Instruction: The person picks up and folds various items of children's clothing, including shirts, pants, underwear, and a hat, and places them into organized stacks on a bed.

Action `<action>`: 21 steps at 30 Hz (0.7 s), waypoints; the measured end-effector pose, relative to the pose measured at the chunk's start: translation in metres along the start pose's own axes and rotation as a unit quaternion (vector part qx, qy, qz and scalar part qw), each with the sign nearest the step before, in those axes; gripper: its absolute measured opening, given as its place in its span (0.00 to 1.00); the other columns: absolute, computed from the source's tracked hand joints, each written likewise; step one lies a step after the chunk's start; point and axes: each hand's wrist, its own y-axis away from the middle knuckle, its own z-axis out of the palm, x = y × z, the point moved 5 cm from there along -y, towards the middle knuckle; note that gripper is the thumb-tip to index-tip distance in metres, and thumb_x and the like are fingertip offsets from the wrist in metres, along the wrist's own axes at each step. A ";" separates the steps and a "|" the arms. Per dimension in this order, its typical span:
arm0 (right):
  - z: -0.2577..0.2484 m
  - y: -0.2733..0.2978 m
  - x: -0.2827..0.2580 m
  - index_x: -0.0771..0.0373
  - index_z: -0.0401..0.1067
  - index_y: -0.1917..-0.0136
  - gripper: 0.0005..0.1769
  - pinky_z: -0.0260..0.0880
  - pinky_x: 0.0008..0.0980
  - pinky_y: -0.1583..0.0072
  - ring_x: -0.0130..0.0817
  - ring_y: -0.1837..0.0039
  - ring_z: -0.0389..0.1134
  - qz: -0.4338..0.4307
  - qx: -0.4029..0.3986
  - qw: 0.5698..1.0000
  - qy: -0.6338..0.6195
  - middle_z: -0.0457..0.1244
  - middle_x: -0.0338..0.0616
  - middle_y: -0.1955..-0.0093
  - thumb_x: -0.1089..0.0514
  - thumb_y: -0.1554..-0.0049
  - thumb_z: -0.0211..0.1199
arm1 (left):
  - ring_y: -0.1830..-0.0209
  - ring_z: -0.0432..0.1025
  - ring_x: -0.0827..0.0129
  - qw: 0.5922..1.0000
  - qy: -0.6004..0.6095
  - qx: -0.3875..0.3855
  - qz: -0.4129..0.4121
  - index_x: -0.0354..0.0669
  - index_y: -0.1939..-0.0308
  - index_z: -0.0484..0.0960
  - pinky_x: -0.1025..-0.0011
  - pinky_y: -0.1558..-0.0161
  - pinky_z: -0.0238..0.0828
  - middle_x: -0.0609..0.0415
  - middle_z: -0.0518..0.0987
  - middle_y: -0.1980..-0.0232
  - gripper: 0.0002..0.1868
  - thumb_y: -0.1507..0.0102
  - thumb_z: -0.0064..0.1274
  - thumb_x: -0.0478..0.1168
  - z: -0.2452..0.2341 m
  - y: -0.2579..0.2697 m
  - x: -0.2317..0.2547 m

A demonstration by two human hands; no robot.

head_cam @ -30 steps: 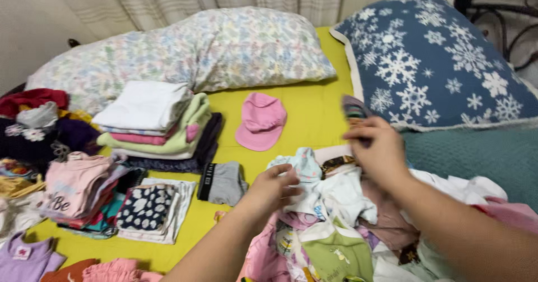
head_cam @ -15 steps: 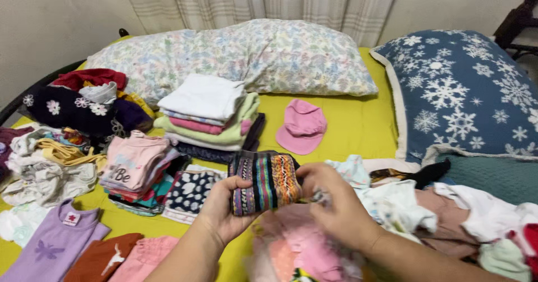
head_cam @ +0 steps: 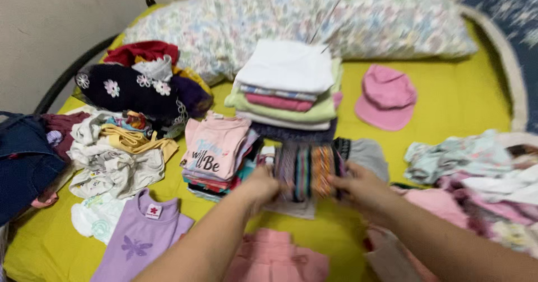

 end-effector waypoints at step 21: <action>0.055 -0.059 0.053 0.64 0.71 0.53 0.19 0.72 0.38 0.53 0.40 0.58 0.73 -0.111 0.173 0.912 0.355 0.71 0.49 0.60 0.52 0.51 0.75 | 0.24 0.55 0.38 0.784 -0.530 0.196 0.256 0.58 0.20 0.53 0.49 0.27 0.55 0.36 0.58 0.25 0.46 0.41 0.54 0.36 0.007 -0.005 0.008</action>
